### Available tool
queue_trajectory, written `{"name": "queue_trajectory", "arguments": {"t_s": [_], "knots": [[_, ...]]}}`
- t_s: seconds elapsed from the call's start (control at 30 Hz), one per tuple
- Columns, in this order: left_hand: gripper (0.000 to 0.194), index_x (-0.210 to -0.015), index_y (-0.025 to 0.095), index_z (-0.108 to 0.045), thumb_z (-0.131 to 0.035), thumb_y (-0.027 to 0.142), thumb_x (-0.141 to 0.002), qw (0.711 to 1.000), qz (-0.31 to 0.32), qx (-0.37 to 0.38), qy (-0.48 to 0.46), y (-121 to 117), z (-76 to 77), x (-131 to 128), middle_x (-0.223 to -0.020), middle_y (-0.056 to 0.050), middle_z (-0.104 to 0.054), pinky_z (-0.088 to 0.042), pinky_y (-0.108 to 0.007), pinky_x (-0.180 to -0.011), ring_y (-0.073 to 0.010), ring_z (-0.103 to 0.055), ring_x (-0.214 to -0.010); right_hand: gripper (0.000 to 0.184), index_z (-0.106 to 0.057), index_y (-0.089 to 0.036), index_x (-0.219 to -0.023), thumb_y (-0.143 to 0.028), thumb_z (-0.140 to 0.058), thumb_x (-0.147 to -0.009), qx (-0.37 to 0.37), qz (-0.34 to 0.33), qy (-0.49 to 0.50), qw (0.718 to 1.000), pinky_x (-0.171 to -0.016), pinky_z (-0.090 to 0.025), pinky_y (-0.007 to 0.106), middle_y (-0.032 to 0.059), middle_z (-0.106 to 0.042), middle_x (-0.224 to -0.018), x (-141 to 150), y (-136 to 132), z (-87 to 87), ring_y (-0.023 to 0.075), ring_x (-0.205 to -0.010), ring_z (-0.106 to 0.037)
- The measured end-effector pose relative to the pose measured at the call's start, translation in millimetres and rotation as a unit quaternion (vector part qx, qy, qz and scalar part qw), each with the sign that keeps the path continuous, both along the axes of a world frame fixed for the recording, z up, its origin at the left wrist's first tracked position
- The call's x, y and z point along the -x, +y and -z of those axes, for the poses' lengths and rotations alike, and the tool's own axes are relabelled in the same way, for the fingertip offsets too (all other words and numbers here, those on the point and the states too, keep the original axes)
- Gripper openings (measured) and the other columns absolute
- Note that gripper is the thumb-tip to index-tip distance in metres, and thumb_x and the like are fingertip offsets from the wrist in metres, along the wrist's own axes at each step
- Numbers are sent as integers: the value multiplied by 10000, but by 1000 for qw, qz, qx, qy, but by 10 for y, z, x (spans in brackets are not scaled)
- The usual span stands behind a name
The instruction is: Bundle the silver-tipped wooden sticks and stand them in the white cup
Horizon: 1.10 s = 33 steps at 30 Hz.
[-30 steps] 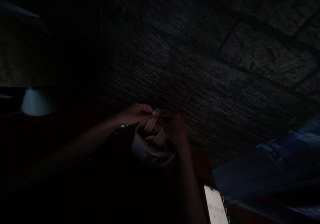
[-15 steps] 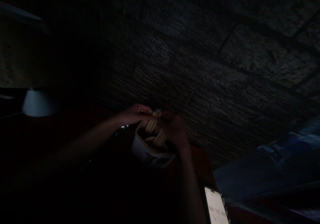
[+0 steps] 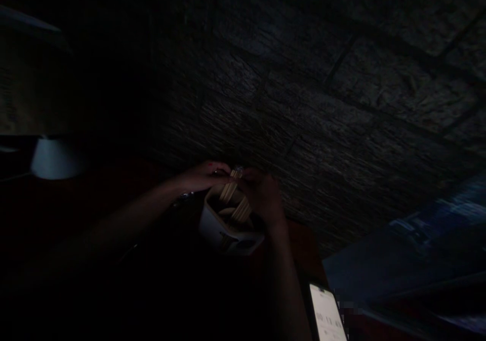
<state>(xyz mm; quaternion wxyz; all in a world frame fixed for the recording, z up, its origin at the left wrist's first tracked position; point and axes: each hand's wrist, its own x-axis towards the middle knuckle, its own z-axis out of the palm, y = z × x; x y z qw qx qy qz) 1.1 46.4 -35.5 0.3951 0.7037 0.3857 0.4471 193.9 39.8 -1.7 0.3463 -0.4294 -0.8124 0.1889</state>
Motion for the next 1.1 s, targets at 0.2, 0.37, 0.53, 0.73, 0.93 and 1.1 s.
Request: {"name": "queue_trajectory", "arguments": {"t_s": [0.2, 0.37, 0.53, 0.73, 0.93, 1.1], "knots": [[260, -929, 105, -714, -598, 312, -822, 998, 18, -43, 31, 6, 12, 11, -896, -49, -728, -448, -260, -782, -165, -631, -835, 127, -724, -205, -897, -248, -648, -806, -6, 12, -3, 1000, -722, -523, 287, 41, -768, -917, 13, -20, -19, 209, -840, -723], [259, -931, 94, -712, -595, 299, -823, 997, 16, -59, 36, 7, 15, 15, -911, -67, -730, -450, -262, -791, -168, -634, -845, 132, -741, -217, -892, -259, -644, -813, -16, 16, -23, 999, -757, -520, 300, 37, -767, -957, 18, -14, -22, 216, -881, -719], [247, -904, 109, -715, -621, 316, -807, 998, 16, -34, 40, 8, 12, 39, -897, -54, -729, -446, -259, -783, -172, -634, -845, 160, -738, -211, -918, -286, -647, -810, -11, 21, -26, 999, -760, -523, 310, 44, -766, -955, 20, -15, -17, 220, -880, -718], [207, -919, 109, -692, -667, 241, -762, 999, 51, 7, 12, 12, -1, 58, -923, -58, -728, -445, -261, -797, -163, -647, -855, 142, -731, -204, -878, -282, -640, -802, -3, 29, -22, 999, -755, -522, 319, 55, -765, -945, 24, -19, -8, 221, -866, -716], [219, -915, 110, -679, -687, 239, -738, 999, 50, 12, -4, 33, 32, 45, -954, -70, -727, -448, -256, -786, -162, -652, -865, 141, -741, -221, -845, -294, -626, -808, -9, 21, -29, 999, -745, -525, 318, 43, -765, -949, 34, -38, -38, 219, -846, -717], [218, -898, 105, -675, -682, 253, -739, 998, 57, 16, 15, 27, 26, 72, -923, -69, -728, -449, -257, -762, -163, -653, -840, 181, -742, -213, -907, -320, -636, -806, -12, 31, -44, 998, -730, -521, 329, 48, -770, -889, 22, -32, -34, 235, -822, -721]]}}
